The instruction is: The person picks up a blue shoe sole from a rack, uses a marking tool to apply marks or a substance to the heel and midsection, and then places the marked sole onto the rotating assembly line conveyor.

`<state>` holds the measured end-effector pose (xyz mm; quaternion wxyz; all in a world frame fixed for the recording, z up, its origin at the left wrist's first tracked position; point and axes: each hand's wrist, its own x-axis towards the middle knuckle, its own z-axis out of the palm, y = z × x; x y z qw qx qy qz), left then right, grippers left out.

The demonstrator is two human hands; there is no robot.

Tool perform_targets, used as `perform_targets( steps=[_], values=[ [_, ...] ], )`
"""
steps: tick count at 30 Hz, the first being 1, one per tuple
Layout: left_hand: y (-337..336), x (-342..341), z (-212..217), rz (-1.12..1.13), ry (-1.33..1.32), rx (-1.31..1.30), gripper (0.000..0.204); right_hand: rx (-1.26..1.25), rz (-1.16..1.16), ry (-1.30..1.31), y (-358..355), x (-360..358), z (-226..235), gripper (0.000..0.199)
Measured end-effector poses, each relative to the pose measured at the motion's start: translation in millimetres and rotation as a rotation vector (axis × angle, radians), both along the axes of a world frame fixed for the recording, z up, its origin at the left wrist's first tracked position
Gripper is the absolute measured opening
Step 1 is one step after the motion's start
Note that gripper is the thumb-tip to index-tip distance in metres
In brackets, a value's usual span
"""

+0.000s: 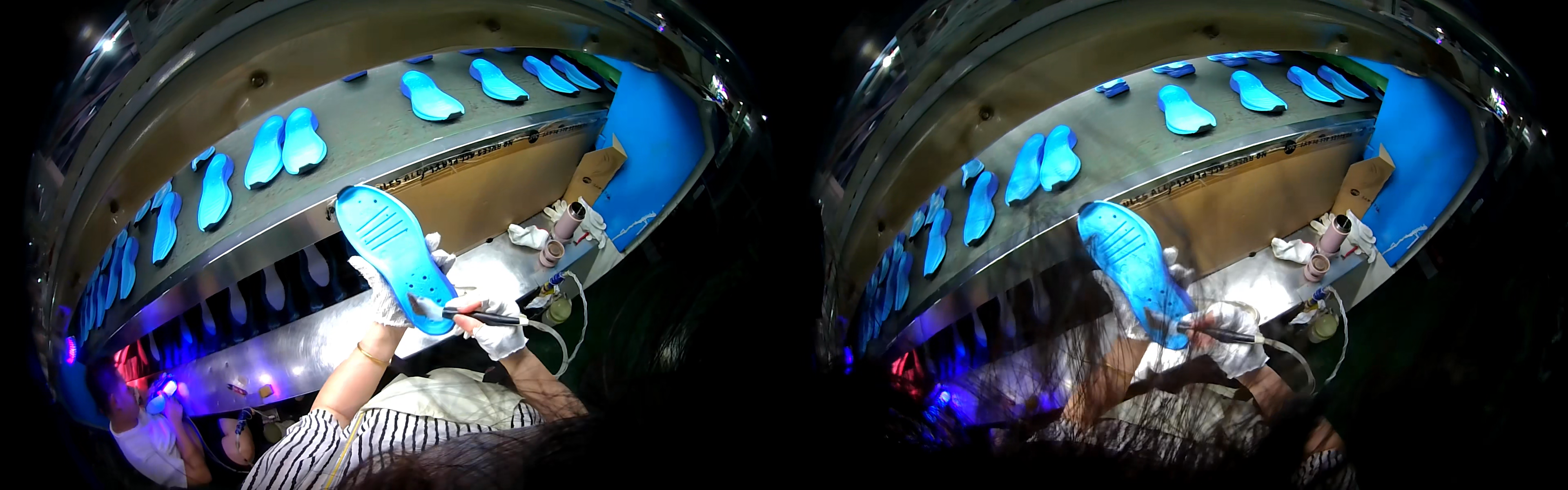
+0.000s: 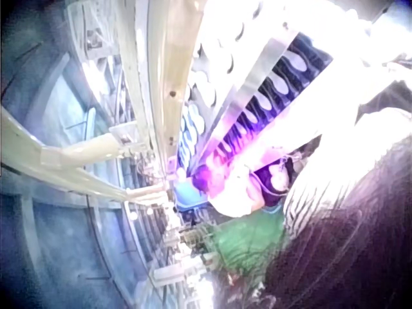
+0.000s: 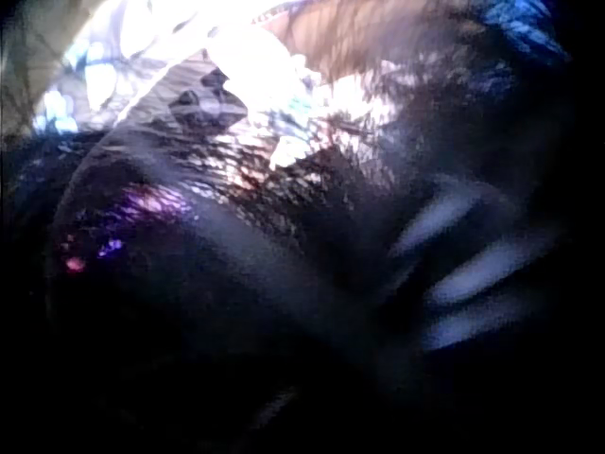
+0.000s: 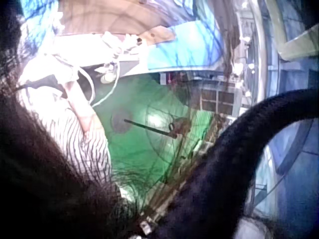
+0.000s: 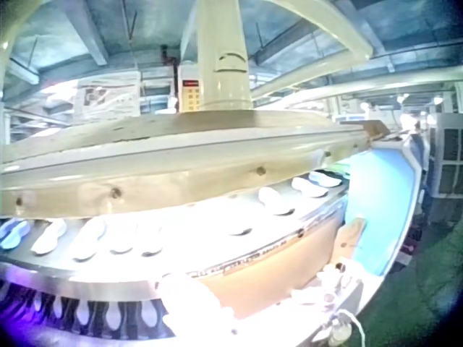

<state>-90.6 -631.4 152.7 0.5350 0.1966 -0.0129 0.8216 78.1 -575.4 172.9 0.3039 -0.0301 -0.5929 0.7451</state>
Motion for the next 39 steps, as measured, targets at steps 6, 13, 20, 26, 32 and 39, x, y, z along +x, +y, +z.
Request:
perform_targets(
  steps=[6, 13, 20, 26, 32, 39],
  values=[
    [-2.7, -14.7, 6.7, 0.031, 0.175, 0.045, 0.116, -0.269, 0.304, 0.004, 9.0, 0.0, -8.6, 0.017],
    [-14.9, -20.3, 28.1, -0.051, 0.474, -0.117, 0.109, 0.145, 0.003, -0.086, 11.7, -0.1, 1.5, 0.015],
    [-17.0, -32.3, 29.1, -0.101, 0.743, -0.285, 0.094, -0.004, 0.323, -0.379, 28.9, -5.7, -5.3, 0.014],
    [-10.7, -28.8, 34.4, -0.079, 0.778, -0.484, 0.076, 0.306, 0.259, -0.405, 27.3, -4.2, 13.6, 0.014],
    [4.0, -33.5, 38.4, -0.030, 0.944, -0.804, 0.057, 0.429, 0.204, -0.415, 17.2, -5.6, 10.4, 0.015],
    [15.9, -37.9, 16.2, 0.034, 0.962, -0.759, 0.054, 0.286, 0.241, -0.251, 28.8, -8.0, -7.7, 0.007]
  ],
)
